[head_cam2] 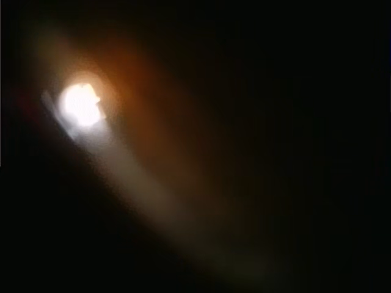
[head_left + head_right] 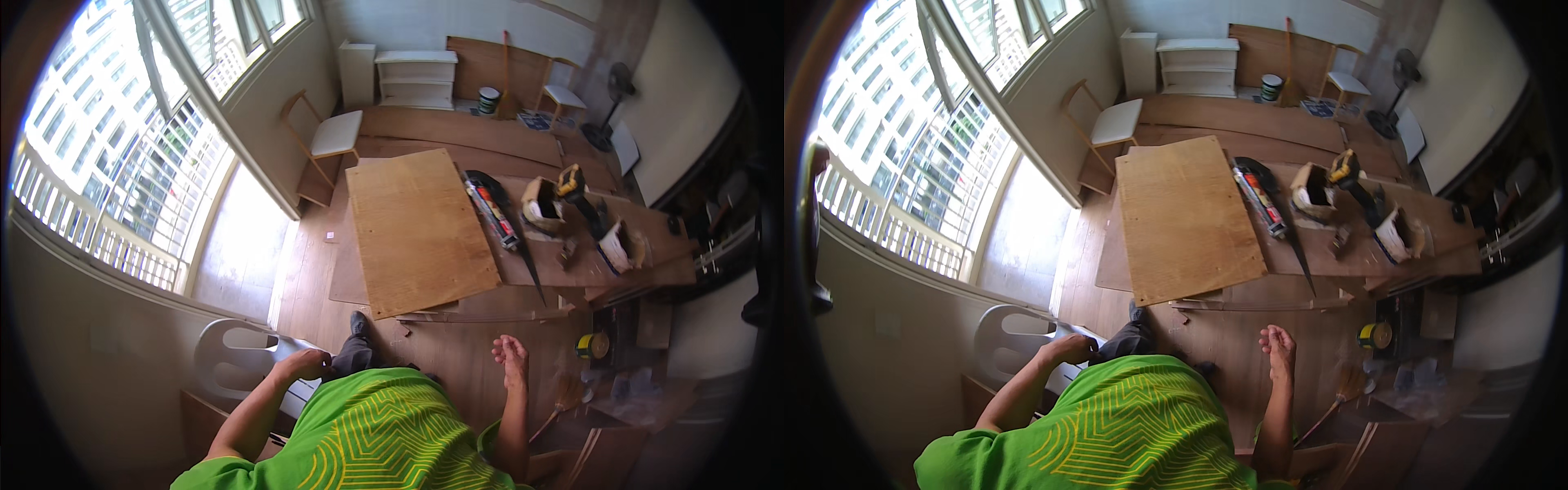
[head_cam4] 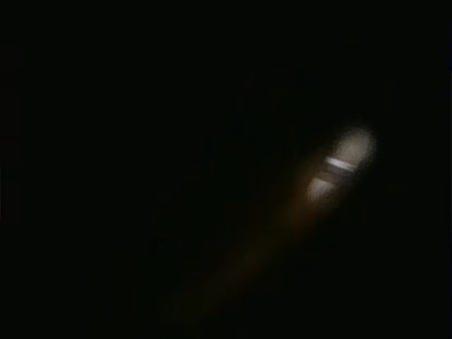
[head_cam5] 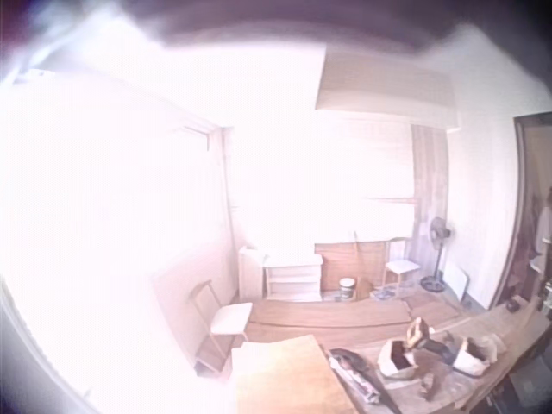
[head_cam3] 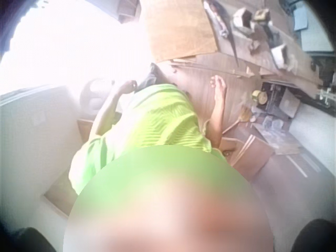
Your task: The person measures and marks a wooden board, then uses a cordless drill to drive screws into it. They lift the board and fit it into a wall cabinet opening, adjusting its position.
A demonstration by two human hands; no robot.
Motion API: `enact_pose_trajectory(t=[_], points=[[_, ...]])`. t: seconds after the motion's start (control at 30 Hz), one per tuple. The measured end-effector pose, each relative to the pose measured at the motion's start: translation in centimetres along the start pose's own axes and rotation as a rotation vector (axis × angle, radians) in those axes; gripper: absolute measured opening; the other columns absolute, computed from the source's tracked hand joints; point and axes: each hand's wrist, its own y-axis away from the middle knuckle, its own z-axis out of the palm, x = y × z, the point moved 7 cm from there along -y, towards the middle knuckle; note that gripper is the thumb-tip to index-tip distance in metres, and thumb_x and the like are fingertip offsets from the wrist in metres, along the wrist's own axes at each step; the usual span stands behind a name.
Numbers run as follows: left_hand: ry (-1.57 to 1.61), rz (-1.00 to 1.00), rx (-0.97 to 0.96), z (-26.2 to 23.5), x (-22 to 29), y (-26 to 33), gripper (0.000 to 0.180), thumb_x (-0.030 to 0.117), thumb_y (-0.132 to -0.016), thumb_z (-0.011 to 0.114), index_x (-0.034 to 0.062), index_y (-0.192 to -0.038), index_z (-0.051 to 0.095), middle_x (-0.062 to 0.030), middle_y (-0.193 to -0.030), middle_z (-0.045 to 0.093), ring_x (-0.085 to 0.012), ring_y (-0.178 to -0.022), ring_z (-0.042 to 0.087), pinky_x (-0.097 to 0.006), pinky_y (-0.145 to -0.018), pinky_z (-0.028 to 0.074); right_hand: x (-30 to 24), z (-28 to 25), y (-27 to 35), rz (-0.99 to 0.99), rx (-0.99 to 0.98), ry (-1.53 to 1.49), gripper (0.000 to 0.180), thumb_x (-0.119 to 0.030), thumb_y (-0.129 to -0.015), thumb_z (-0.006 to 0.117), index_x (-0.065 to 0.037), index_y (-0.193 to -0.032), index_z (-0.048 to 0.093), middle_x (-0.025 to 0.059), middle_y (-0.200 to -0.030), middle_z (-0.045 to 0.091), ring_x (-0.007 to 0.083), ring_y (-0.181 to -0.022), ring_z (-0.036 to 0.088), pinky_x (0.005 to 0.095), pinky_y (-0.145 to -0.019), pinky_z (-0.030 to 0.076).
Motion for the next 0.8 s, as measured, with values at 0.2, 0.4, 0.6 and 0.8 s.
enact_pose_trajectory(t=[0.2,0.4,0.6,0.8], points=[[0.141,0.262,0.131,-5.6,-4.0,-4.8,0.04,0.037,-0.095,0.064,0.0008,-0.107,0.074,-0.0246,-0.102,0.073,-0.0411,-0.099,0.07,-0.049,-0.087,0.054,-6.9,6.9,-0.6,-0.12,0.063,-0.093,0.03,-0.034,-0.106,0.061,-0.009,-0.121,0.066,0.0007,-0.094,0.07,0.0114,-0.077,0.067,0.0256,-0.066,0.053],[0.117,0.382,0.171,-14.1,-8.8,-15.5,0.036,0.037,-0.094,0.068,0.0021,-0.099,0.074,-0.0239,-0.095,0.072,-0.042,-0.092,0.069,-0.049,-0.081,0.054,-5.9,10.8,0.5,-0.035,0.353,-0.192,0.041,-0.043,-0.105,0.059,-0.015,-0.135,0.058,0.0001,-0.109,0.063,0.0136,-0.087,0.062,0.0295,-0.074,0.05],[0.47,0.324,0.101,-14.2,-18.9,-26.6,0.036,0.039,-0.093,0.067,0.0039,-0.097,0.074,-0.0208,-0.09,0.073,-0.0349,-0.087,0.072,-0.046,-0.077,0.055,-4.9,14.4,3.4,-0.008,0.76,0.036,0.058,-0.052,-0.1,0.063,-0.019,-0.146,0.051,0.0033,-0.132,0.06,0.0178,-0.108,0.053,0.0378,-0.092,0.044],[-0.16,0.374,-0.338,-7.2,-30.2,-28.4,0.027,0.028,-0.094,0.06,0.0067,-0.089,0.075,-0.0127,-0.086,0.075,-0.0263,-0.072,0.074,-0.042,-0.072,0.061,-4.0,15.7,2.0,-0.005,0.898,-0.093,0.057,-0.048,-0.102,0.062,-0.017,-0.148,0.049,0.0064,-0.138,0.056,0.0203,-0.124,0.052,0.0418,-0.103,0.042]])
